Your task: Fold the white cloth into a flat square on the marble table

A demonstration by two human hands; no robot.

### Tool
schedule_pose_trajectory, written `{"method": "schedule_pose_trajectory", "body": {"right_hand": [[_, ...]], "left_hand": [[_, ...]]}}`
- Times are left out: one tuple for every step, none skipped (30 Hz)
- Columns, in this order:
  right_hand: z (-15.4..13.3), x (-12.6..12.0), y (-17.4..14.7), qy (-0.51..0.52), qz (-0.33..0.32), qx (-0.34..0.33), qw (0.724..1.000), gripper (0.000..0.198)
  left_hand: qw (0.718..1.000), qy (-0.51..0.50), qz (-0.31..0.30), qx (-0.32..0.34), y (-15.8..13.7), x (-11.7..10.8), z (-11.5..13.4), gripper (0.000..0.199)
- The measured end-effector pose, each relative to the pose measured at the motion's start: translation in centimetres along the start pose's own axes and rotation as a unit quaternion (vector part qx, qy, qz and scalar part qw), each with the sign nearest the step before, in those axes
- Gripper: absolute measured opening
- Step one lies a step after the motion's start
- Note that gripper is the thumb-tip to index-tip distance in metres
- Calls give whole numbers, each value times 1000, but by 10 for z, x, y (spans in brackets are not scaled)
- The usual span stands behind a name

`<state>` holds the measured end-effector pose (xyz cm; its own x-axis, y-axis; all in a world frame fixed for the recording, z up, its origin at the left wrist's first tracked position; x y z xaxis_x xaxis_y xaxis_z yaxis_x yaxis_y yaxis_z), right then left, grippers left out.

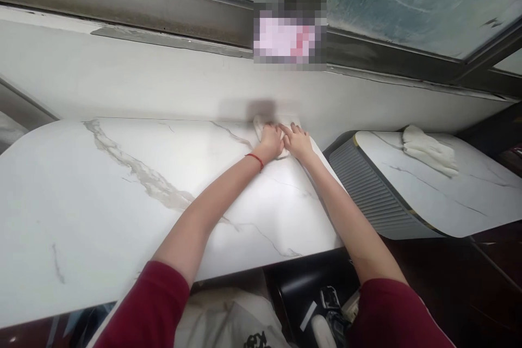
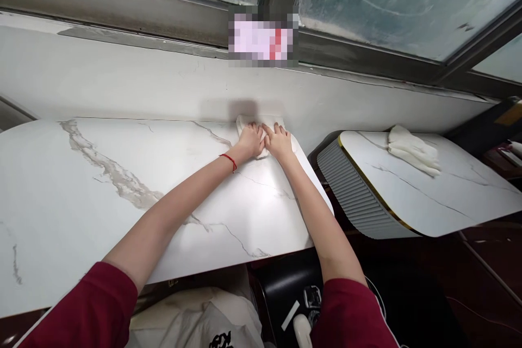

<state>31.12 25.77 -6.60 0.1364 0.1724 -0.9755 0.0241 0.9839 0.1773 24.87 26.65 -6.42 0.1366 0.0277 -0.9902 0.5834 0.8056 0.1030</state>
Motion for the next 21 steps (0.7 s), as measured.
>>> {"method": "schedule_pose_trajectory", "body": {"right_hand": [[0, -1, -2, -3, -2, 5, 1000, 60], [-1, -1, -3, -6, -3, 9, 1000, 60], [-2, -2, -5, -9, -2, 11, 1000, 60], [-4, -3, -7, -10, -2, 12, 1000, 59], [-5, -4, -10, -9, -1, 11, 1000, 59], [-7, -5, -12, -6, 0, 11, 1000, 59], [-9, -6, -15, -2, 1, 11, 1000, 59], [-12, -7, -18, 1, 2, 10, 1000, 59], [-14, -8, -22, 4, 2, 8, 1000, 59], [-17, -9, -26, 5, 3, 5, 1000, 59], [-21, -11, -31, 5, 5, 0, 1000, 59], [-24, -12, -36, 3, 6, -7, 1000, 59], [-28, -13, -42, -2, 7, -14, 1000, 59], [-32, -15, -49, -9, 8, -23, 1000, 59], [-36, -16, -58, -18, 10, -36, 999, 59], [-40, -18, -68, -28, 13, -51, 998, 59], [-45, -21, -80, -39, 17, -68, 997, 59], [-49, -24, -92, -49, 22, -86, 995, 58], [-54, -27, -107, -59, 28, -104, 992, 58], [-58, -30, -122, -66, 34, -120, 990, 57], [-62, -34, -137, -71, 40, -136, 987, 57]], "left_hand": [[1000, -1, -1, -2, -2, -1, 0, 58], [1000, 1, -3, -4, -3, -1, 0, 58], [1000, 3, -6, -6, -6, -2, 0, 58], [1000, 7, -9, -7, -9, -3, 0, 58], [1000, 10, -12, -7, -12, -4, 0, 59], [1000, 13, -13, -8, -16, -5, 0, 60], [1000, 16, -14, -7, -20, -6, 0, 61], [1000, 18, -15, -7, -24, -7, 0, 62], [1000, 21, -16, -7, -29, -8, 0, 62], [1000, 24, -17, -7, -35, -8, 1, 61], [999, 27, -18, -8, -41, -9, 2, 60], [999, 29, -19, -8, -48, -9, 2, 59], [999, 33, -21, -8, -56, -10, 4, 59], [999, 36, -23, -7, -65, -10, 5, 60], [999, 42, -26, -4, -76, -11, 7, 60], [998, 52, -29, 2, -87, -11, 10, 61], [997, 64, -31, 11, -100, -12, 13, 62], [996, 82, -33, 23, -114, -13, 17, 63], [994, 100, -32, 37, -128, -14, 23, 63], [991, 116, -32, 49, -143, -14, 29, 63], [990, 126, -29, 60, -158, -15, 35, 61]]}}
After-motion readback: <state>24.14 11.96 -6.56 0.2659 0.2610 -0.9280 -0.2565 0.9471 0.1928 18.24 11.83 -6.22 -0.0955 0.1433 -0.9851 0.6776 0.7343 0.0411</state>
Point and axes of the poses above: each hand's wrist, its own y-axis towards the middle knuckle, its own x-axis out of the palm, z = x × y, the point moved 10 cm from there along y, towards the middle knuckle, and after that the axes turned 2 degrees about -x, right-handed, at the moved point
